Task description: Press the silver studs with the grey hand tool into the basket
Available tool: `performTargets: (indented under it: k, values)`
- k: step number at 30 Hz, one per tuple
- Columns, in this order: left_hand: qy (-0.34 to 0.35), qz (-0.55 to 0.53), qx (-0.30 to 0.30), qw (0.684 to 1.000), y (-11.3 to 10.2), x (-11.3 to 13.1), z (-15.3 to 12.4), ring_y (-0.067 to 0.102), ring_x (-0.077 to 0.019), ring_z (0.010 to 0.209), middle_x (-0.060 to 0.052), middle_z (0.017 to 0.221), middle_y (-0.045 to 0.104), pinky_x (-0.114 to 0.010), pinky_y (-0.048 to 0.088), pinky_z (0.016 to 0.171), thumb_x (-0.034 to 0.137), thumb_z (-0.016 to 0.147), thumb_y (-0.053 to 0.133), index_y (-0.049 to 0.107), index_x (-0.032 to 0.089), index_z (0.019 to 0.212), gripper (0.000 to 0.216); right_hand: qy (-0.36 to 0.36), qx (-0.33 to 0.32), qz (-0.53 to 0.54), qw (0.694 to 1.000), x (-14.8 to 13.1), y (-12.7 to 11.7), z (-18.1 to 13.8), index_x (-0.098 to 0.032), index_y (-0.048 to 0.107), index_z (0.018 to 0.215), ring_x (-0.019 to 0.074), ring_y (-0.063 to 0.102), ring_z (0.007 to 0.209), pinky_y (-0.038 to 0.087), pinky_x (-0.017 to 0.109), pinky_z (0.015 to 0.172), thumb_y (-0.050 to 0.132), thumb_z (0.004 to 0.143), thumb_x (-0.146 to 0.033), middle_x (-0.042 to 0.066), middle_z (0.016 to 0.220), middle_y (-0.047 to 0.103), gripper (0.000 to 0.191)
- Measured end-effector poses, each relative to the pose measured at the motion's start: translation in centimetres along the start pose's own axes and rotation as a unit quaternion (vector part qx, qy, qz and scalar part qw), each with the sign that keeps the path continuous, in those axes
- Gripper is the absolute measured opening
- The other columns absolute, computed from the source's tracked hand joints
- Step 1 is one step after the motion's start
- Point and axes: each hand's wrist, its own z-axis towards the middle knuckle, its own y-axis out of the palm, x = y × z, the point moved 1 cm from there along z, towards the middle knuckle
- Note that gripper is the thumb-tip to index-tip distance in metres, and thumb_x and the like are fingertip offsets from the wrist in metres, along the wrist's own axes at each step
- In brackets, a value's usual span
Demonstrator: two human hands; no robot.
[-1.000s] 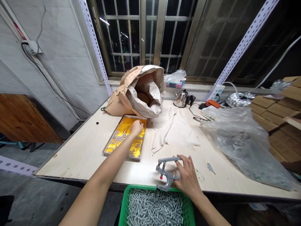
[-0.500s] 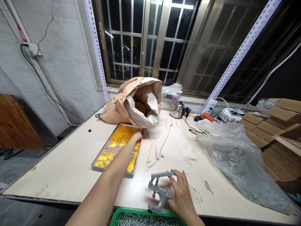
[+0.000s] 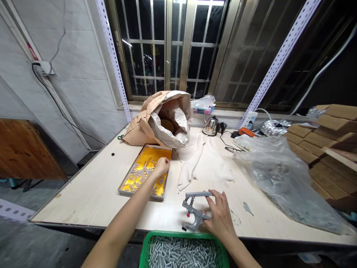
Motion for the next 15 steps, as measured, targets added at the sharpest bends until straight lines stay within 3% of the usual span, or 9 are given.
performTargets:
  k: [3,6,8,11,15]
  values:
    - [0.008,-0.077,-0.013,0.997,0.2,-1.0,-6.3,0.057,-0.0142,0.065,-0.004,0.069,0.062,-0.023,0.040,0.058,0.028,0.079,0.056,0.063,0.011,0.078,0.018,0.019,-0.002,0.001,1.000,0.1,0.1,0.8,-0.010,0.052,0.111,0.0313,0.038,0.119,0.021,0.057,0.107,0.054,0.068,-0.019,0.018,0.122,0.045,0.045]
    - [-0.012,-0.273,-0.060,0.960,1.3,-1.7,-12.0,0.050,-0.0110,0.055,0.000,0.059,0.058,-0.022,0.035,0.054,0.037,0.071,0.062,0.064,0.012,0.070,0.025,0.023,-0.027,0.024,0.999,-0.3,0.3,1.9,-0.011,0.052,0.111,0.0319,0.031,0.127,0.014,0.056,0.109,0.054,0.064,-0.018,0.018,0.130,0.041,0.048]
    - [-0.034,-0.344,-0.088,0.934,2.0,-1.7,-14.7,0.049,-0.0109,0.055,-0.001,0.060,0.059,-0.022,0.034,0.054,0.039,0.065,0.066,0.066,0.012,0.070,0.027,0.015,-0.039,0.036,0.998,-0.9,0.6,2.6,-0.011,0.052,0.112,0.0317,0.023,0.132,0.009,0.055,0.110,0.055,0.062,-0.018,0.018,0.136,0.037,0.051]
    - [-0.070,-0.381,-0.106,0.916,3.0,-1.2,-16.8,0.048,-0.0111,0.055,-0.001,0.058,0.060,-0.022,0.034,0.055,0.035,0.060,0.069,0.068,0.012,0.067,0.024,0.001,-0.053,0.046,0.998,-1.7,0.8,3.3,-0.010,0.048,0.117,0.0304,0.014,0.136,0.004,0.055,0.111,0.056,0.061,-0.018,0.017,0.142,0.030,0.058]
    - [-0.118,-0.363,-0.134,0.914,3.4,-0.8,-17.6,0.040,-0.0084,0.046,0.004,0.043,0.050,-0.022,0.030,0.050,0.028,0.058,0.068,0.067,0.013,0.060,0.016,-0.023,-0.074,0.043,0.996,-2.2,0.7,3.5,-0.009,0.047,0.119,0.0296,0.010,0.137,-0.001,0.055,0.110,0.058,0.060,-0.019,0.018,0.145,0.026,0.061]
